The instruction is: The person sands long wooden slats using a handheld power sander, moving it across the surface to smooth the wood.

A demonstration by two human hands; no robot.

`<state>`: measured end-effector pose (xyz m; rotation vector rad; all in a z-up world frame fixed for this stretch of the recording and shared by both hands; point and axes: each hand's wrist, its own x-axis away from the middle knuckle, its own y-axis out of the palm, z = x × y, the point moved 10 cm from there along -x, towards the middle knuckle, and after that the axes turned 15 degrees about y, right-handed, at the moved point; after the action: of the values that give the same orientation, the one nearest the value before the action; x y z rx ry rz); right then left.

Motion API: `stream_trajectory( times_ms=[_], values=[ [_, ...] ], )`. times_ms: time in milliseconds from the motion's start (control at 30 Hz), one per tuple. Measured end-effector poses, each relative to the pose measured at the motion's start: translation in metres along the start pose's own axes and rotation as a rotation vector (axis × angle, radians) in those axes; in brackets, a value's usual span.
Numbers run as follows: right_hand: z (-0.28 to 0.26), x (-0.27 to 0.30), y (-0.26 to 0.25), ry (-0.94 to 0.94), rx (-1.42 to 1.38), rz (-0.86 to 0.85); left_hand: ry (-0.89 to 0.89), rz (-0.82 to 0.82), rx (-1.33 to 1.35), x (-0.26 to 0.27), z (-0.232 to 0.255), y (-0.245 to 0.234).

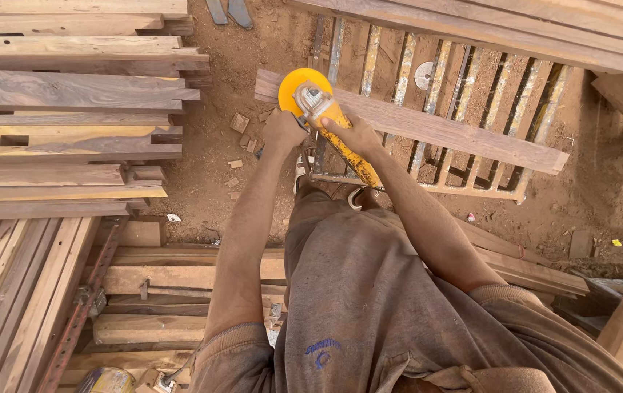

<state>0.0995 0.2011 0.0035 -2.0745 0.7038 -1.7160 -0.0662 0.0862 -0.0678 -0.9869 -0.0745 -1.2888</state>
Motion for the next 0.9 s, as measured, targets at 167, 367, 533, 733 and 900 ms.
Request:
stream_trajectory(
  times_ms=[167,367,533,733,900],
  values=[
    [0.040,0.012,-0.007,-0.060,-0.174,-0.064,0.001,-0.083,0.064,0.008,0.019,0.056],
    [0.029,0.002,-0.009,0.074,-0.070,-0.035,0.023,-0.027,0.051,-0.009,0.007,0.043],
    [-0.018,0.020,-0.013,-0.152,-0.066,-0.002,-0.029,-0.041,0.066,0.000,-0.011,0.018],
    [0.014,0.024,-0.019,-0.132,-0.083,-0.017,0.029,-0.054,0.115,0.013,0.011,0.042],
    [0.076,0.019,-0.033,0.046,-0.031,-0.027,0.020,-0.126,0.063,0.010,0.046,0.085]
  ],
)
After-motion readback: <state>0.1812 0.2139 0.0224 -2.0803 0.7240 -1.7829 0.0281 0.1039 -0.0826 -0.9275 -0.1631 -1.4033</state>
